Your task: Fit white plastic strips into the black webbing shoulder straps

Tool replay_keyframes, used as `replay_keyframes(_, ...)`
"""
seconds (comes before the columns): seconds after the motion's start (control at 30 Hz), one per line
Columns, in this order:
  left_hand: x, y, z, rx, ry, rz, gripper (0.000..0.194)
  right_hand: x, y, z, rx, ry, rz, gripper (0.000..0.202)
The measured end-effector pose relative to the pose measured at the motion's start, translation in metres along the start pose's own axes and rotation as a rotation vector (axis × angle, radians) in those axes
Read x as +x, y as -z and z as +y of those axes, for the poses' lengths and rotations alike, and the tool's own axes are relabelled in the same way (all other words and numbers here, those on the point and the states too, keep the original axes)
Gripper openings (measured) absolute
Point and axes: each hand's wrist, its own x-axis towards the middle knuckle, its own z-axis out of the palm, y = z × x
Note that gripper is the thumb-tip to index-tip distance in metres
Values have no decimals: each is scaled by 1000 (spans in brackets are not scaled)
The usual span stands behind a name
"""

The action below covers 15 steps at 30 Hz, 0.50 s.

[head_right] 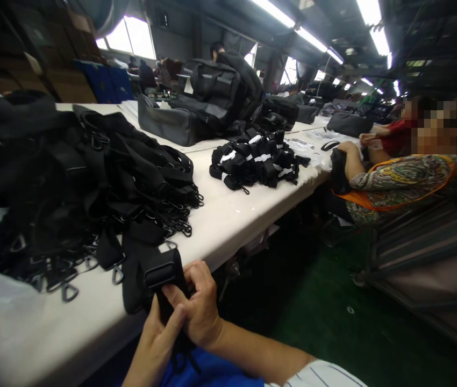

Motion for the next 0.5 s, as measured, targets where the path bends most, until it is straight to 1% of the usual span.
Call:
replay_keyframes(0.07,-4,2,3,51,-41,32,58,6,4,-3,-54,52,-16,26)
replay_keyframes(0.1,-6,5,6,78,-33,27,52,10,7,-6,-47,46,-38,25)
replay_keyframes(0.13,-8,8,9,92,-5,-8,47,14,9,-8,2,5,-87,29)
replay_keyframes(0.17,-10,12,12,89,39,-68,43,18,12,-12,95,-72,-175,42)
replay_keyframes(0.23,-15,19,16,57,122,-212,41,24,16,-17,361,-284,-427,68)
replay_keyframes(0.27,-17,21,16,45,141,-271,41,26,18,-19,486,-385,-536,73)
replay_keyframes(0.3,-18,22,16,35,150,-308,41,26,19,-21,582,-465,-603,73)
replay_keyframes(0.33,-19,22,14,18,157,-327,41,25,19,-21,644,-526,-616,67)
replay_keyframes(0.37,-19,21,11,-20,166,-347,41,24,18,-21,682,-573,-573,58)
replay_keyframes(0.43,-17,19,4,-173,199,-401,43,21,15,-18,738,-663,-409,42)
replay_keyframes(0.5,-14,17,-5,-341,219,-433,48,21,11,-16,775,-740,-289,36)
